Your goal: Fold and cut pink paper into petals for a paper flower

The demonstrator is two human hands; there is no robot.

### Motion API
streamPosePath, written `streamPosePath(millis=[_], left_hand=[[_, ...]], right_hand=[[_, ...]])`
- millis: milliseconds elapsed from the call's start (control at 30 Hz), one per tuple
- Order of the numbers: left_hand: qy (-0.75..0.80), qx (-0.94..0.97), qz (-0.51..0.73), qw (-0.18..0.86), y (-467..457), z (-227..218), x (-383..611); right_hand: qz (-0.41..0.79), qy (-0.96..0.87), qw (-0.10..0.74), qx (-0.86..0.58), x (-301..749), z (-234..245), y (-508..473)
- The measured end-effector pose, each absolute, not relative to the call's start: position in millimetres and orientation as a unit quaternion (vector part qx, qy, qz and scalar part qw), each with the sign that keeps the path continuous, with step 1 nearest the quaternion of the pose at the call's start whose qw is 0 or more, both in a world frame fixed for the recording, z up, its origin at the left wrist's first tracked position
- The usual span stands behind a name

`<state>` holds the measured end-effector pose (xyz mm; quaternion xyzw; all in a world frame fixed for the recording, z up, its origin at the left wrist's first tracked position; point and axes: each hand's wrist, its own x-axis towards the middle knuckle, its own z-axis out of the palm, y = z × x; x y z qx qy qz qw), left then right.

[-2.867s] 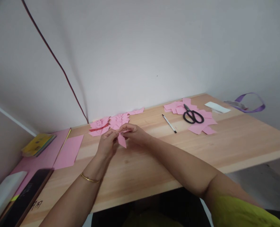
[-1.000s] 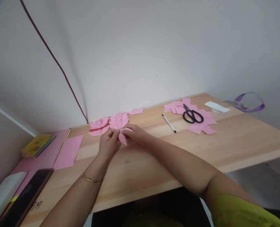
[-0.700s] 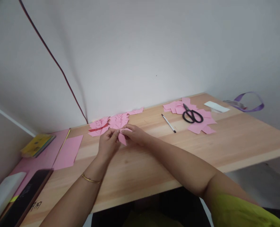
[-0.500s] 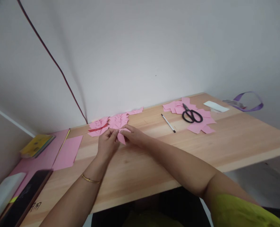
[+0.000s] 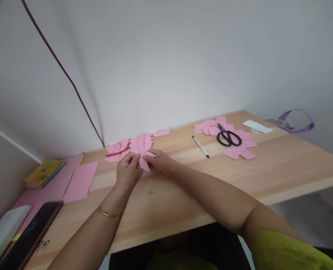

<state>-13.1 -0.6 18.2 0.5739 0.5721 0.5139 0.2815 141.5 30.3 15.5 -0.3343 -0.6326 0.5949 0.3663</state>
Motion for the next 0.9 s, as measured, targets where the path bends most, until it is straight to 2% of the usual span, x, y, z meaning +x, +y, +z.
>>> streamPosePath(millis=[133,233,400,533,633,900], left_hand=[[0.571,0.559,0.533,0.278,0,16,-13],[0.559,0.557,0.538,0.297,0,15,-11],[0.52,0.546,0.51,0.414,0,13,-7],[0.496,0.514,0.489,0.502,2,10,-6],[0.486,0.499,0.484,0.529,3,9,-7],[0.469,0.451,0.55,0.524,4,9,-7]], right_hand=[[0.611,-0.614,0.373,-0.333,139,16,28],[0.578,-0.617,0.395,-0.359,137,13,30],[0.511,-0.642,0.432,-0.375,142,10,41],[0.474,-0.692,0.4,-0.37,150,15,48],[0.459,-0.72,0.377,-0.359,153,21,49],[0.587,-0.634,0.392,-0.316,150,19,46]])
